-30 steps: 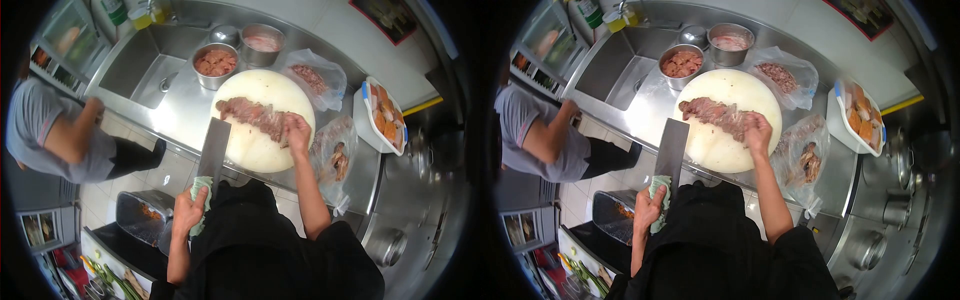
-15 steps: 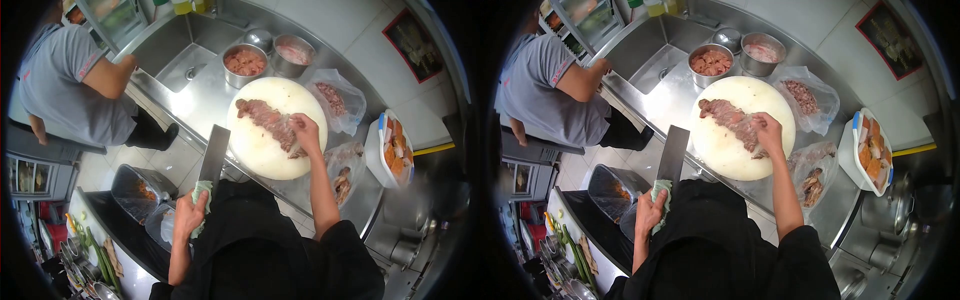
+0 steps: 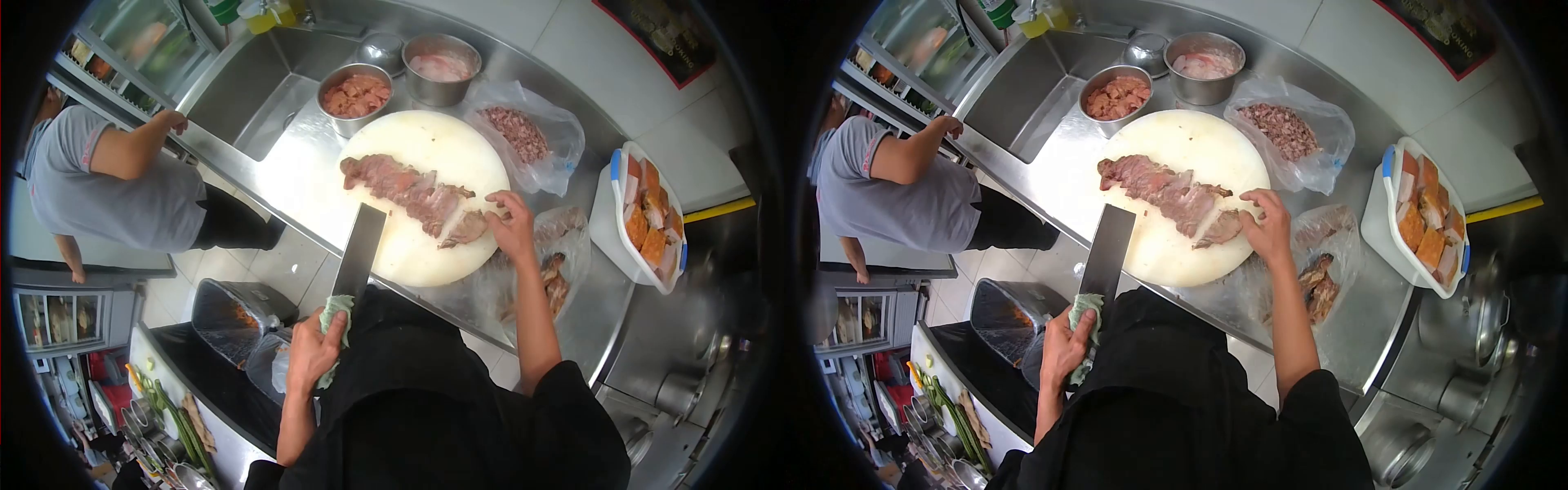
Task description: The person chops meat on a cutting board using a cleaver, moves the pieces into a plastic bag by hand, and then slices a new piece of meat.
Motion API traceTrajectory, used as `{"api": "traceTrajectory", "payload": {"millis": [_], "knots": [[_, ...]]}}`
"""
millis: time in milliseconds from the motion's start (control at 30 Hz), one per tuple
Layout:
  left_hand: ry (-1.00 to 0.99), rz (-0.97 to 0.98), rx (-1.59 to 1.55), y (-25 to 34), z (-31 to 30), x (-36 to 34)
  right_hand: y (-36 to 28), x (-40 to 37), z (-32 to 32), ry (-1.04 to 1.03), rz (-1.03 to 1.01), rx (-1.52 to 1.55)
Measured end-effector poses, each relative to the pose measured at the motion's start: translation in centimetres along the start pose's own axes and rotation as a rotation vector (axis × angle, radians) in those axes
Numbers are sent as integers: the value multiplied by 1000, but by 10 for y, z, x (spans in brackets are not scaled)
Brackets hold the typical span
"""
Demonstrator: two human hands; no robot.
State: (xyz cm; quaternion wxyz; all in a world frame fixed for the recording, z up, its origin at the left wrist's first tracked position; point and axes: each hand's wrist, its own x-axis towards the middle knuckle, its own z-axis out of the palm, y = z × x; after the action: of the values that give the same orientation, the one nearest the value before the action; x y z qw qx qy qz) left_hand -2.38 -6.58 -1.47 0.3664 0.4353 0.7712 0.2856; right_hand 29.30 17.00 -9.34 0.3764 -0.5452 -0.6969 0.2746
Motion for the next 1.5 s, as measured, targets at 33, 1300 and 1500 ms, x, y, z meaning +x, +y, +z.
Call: {"api": "traceTrajectory", "payload": {"millis": [33,1300,1500], "knots": [[-29,-4,15,2,2,2,4,-9,-2,1,10,5],[-293,356,574,97,68,54,-16,-46,64,420,-102,-149],[-281,439,623,103,96,88,-14,-46,61,371,-112,-124]]}}
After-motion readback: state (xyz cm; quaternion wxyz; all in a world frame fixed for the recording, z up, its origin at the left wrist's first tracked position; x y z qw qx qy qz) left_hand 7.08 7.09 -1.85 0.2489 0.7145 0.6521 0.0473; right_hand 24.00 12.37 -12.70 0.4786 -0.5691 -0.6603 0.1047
